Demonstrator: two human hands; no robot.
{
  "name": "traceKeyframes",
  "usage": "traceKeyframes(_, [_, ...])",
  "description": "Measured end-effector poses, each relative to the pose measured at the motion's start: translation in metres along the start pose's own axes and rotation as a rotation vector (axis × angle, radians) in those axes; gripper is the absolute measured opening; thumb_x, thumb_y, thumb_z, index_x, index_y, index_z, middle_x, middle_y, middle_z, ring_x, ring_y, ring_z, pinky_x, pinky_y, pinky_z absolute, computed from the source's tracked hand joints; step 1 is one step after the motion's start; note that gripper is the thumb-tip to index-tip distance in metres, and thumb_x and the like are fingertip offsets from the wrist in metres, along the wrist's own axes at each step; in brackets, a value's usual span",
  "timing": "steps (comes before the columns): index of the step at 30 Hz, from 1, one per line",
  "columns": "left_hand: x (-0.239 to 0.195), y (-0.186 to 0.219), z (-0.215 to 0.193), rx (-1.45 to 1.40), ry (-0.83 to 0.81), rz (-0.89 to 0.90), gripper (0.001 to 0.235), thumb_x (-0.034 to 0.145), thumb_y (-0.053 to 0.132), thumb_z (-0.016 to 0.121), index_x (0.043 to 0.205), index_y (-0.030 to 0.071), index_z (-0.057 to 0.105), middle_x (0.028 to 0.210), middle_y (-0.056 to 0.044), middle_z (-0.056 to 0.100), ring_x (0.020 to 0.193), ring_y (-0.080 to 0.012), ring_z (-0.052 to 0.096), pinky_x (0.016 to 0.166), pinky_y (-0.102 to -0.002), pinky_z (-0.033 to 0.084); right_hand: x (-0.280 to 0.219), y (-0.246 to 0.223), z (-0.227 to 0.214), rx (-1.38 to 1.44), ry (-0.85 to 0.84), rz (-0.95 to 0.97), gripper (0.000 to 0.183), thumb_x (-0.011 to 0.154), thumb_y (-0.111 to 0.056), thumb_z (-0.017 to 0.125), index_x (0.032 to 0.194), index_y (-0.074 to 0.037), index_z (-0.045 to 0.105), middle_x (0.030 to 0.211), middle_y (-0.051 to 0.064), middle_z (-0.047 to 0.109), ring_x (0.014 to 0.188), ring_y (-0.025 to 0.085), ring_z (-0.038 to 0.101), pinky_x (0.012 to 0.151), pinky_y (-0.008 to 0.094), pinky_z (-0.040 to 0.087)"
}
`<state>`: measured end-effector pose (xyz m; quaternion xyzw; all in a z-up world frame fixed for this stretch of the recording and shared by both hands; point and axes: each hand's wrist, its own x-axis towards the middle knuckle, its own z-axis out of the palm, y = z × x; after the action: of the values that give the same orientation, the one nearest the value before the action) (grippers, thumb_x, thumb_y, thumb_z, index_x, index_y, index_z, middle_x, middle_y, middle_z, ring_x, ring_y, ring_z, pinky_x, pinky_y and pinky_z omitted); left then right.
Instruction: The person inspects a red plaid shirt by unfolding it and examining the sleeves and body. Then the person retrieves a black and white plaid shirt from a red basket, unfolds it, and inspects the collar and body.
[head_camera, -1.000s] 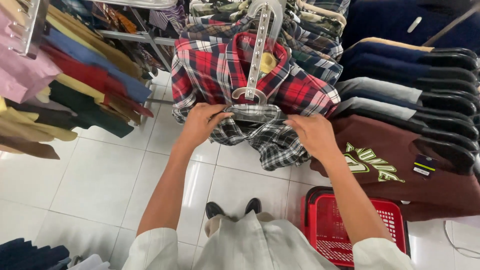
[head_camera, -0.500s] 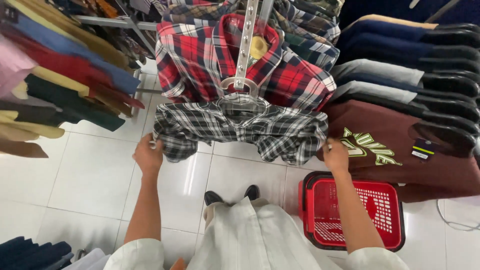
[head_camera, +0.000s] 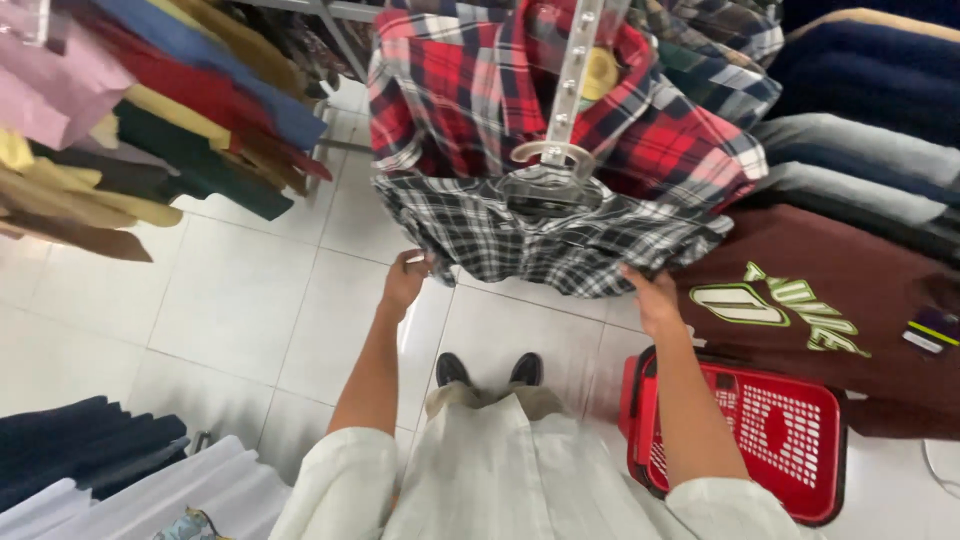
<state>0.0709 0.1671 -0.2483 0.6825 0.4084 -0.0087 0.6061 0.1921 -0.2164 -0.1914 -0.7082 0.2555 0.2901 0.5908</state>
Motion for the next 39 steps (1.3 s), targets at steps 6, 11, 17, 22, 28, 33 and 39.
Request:
traceKeyframes(6, [0.009,0.04,0.025,-0.076,-0.093,-0.096,0.06,0.091,0.04,0.052,0.141,0.014,0.031,0.131,-0.009,0.052,0.113,-0.0222,0.052,0.086,-0.037,0.043,-0.052,0.007,0.011,0.038,0.069,0.024,0.079,0.084,-0.035,0.069,0.142,-0.003,0.025,0.143,0.02,0.028,0.134,0.03,0.025,0.108,0.046,0.022])
traceKeyframes(11, [0.002,0.098,0.037,-0.204,-0.309,-0.285,0.099,0.077,0.08,0.003,0.145,0.011,0.023,0.148,-0.013,0.027,0.138,-0.035,0.02,0.111,-0.057,0.011,-0.132,-0.018,0.012,0.005,0.079,0.168,0.105,0.076,-0.053,0.063,0.142,0.004,0.005,0.148,0.025,0.01,0.138,0.033,0.014,0.113,0.045,0.013])
traceKeyframes(17, [0.07,0.035,0.091,-0.244,-0.383,-0.266,0.1,0.075,0.087,0.003,0.146,0.019,0.021,0.148,-0.006,0.028,0.139,-0.0302,0.014,0.109,-0.06,0.002,-0.175,-0.012,0.019,-0.159,0.148,0.275,0.081,0.083,-0.051,0.051,0.144,-0.009,0.018,0.15,0.013,0.011,0.139,0.03,0.012,0.112,0.05,0.012])
traceKeyframes(22, [0.045,0.055,0.098,-0.326,-0.407,-0.398,0.101,0.059,0.079,0.013,0.145,0.026,0.016,0.151,0.001,0.021,0.14,-0.0211,0.018,0.111,-0.049,0.008,-0.208,-0.009,0.036,-0.25,0.241,0.404,0.067,0.085,-0.041,0.045,0.144,-0.016,0.024,0.151,0.002,0.011,0.135,0.025,0.021,0.102,0.041,0.02])
traceKeyframes(28, [-0.011,0.033,0.104,-0.334,-0.377,-0.443,0.091,0.073,0.072,0.012,0.142,0.014,0.025,0.14,-0.012,0.041,0.125,-0.0293,0.042,0.107,-0.048,0.025,-0.203,0.109,0.022,0.156,0.283,0.098,0.037,0.091,-0.05,0.026,0.077,-0.015,0.031,0.041,0.0,0.012,0.037,0.011,0.012,0.043,0.034,0.011])
traceKeyframes(33, [-0.031,-0.009,0.091,-0.332,-0.524,-0.494,0.103,0.075,0.087,0.015,0.143,0.011,0.024,0.145,-0.016,0.031,0.137,-0.0304,0.025,0.112,-0.053,0.011,-0.241,0.147,0.035,0.477,0.348,-0.233,0.04,0.09,-0.014,0.055,0.126,0.001,0.049,0.108,0.015,0.059,0.096,0.026,0.057,0.085,0.051,0.044])
traceKeyframes(39, [-0.047,0.015,0.056,-0.581,-0.728,-0.592,0.083,0.065,0.091,0.031,0.086,0.013,0.051,0.067,0.002,0.05,0.06,-0.013,0.05,0.063,-0.029,0.038,-0.274,0.109,0.08,0.623,0.407,-0.358,0.029,0.095,-0.019,0.051,0.111,0.004,0.056,0.088,0.015,0.063,0.078,0.018,0.058,0.071,0.044,0.048])
